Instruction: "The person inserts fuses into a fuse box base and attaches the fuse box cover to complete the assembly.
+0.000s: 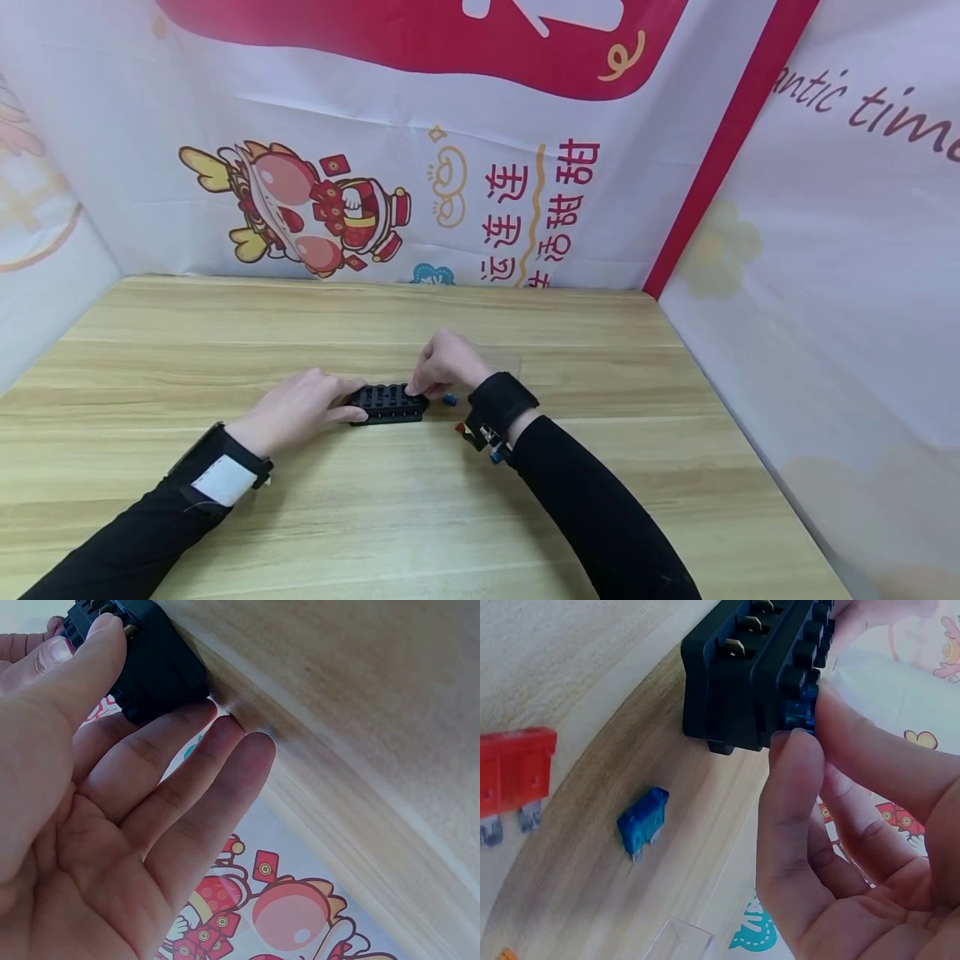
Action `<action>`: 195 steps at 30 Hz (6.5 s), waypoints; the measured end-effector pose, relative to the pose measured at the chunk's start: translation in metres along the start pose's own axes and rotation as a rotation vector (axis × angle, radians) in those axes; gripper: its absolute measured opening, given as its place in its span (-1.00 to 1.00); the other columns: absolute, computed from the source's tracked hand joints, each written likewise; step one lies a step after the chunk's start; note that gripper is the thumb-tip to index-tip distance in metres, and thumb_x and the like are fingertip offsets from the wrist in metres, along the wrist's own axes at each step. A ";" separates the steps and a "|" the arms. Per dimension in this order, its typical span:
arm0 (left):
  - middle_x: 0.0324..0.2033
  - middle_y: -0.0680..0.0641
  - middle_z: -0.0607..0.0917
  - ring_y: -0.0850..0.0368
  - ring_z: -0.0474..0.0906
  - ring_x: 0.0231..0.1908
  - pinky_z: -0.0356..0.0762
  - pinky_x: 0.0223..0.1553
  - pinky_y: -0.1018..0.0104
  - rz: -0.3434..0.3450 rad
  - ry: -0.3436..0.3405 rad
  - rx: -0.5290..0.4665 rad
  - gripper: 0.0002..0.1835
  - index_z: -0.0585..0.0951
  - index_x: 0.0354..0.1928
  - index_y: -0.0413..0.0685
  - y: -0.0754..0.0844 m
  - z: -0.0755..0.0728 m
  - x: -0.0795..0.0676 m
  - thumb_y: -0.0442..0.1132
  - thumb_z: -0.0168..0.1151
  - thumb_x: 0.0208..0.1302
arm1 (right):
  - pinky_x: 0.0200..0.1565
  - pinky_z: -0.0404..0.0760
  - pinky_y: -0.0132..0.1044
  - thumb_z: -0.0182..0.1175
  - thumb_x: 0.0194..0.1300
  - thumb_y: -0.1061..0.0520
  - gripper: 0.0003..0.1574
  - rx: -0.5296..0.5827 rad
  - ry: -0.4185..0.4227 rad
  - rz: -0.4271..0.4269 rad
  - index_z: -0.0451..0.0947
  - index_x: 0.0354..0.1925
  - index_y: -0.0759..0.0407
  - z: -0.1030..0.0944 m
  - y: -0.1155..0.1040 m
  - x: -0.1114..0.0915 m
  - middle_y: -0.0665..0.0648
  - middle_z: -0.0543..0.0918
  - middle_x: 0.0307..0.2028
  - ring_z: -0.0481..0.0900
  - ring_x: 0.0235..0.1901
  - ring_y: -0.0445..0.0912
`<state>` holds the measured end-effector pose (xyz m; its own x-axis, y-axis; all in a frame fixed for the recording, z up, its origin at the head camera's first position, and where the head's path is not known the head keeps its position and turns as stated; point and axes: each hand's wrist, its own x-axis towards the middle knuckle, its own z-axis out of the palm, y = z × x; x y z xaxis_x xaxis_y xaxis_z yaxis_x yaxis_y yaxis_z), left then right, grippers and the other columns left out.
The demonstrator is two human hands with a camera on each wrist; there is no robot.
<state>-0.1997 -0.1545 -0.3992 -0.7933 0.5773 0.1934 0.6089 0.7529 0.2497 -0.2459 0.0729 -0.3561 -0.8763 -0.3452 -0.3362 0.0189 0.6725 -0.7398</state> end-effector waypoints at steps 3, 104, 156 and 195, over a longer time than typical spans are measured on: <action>-0.44 0.09 0.60 0.26 0.34 -0.54 0.31 -0.49 0.33 0.001 0.004 0.005 -0.67 0.64 -0.13 -0.03 0.000 -0.001 0.000 0.01 0.33 0.16 | -0.27 0.55 -0.05 0.37 0.06 0.30 -0.88 0.012 0.010 -0.017 0.61 -0.51 0.33 0.000 0.001 0.000 0.17 0.65 -0.51 0.64 -0.42 0.13; -0.44 0.11 0.60 0.28 0.33 -0.54 0.30 -0.48 0.35 -0.038 0.008 0.030 -0.65 0.64 -0.10 -0.06 0.012 -0.001 -0.003 -0.01 0.33 0.15 | -0.51 0.42 -0.26 0.22 0.29 0.04 -0.75 -0.147 0.186 -0.213 0.59 -0.48 0.12 -0.067 0.027 -0.090 0.09 0.55 -0.61 0.42 -0.61 -0.10; -0.46 0.11 0.61 0.30 0.32 -0.57 0.28 -0.51 0.37 -0.029 0.011 0.047 -0.66 0.64 -0.10 -0.02 0.011 -0.001 -0.005 0.00 0.33 0.16 | -0.46 0.32 -0.43 0.45 -0.09 0.20 -0.78 -0.696 -0.107 -0.678 0.57 -0.49 0.00 -0.043 0.076 -0.094 -0.04 0.48 -0.49 0.35 -0.48 -0.26; -0.57 0.17 0.47 0.29 0.29 -0.59 0.24 -0.53 0.38 -0.005 0.011 0.037 -0.75 0.60 -0.24 0.02 0.011 -0.001 -0.003 -0.01 0.32 0.17 | -0.40 0.38 -0.46 0.47 -0.12 0.27 -0.72 -0.724 -0.168 -0.629 0.59 -0.48 -0.03 -0.033 0.087 -0.087 -0.10 0.49 -0.47 0.43 -0.43 -0.26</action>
<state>-0.1910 -0.1483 -0.3959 -0.7961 0.5703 0.2026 0.6044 0.7670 0.2157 -0.1839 0.1831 -0.3725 -0.5437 -0.8303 -0.1224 -0.7792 0.5535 -0.2941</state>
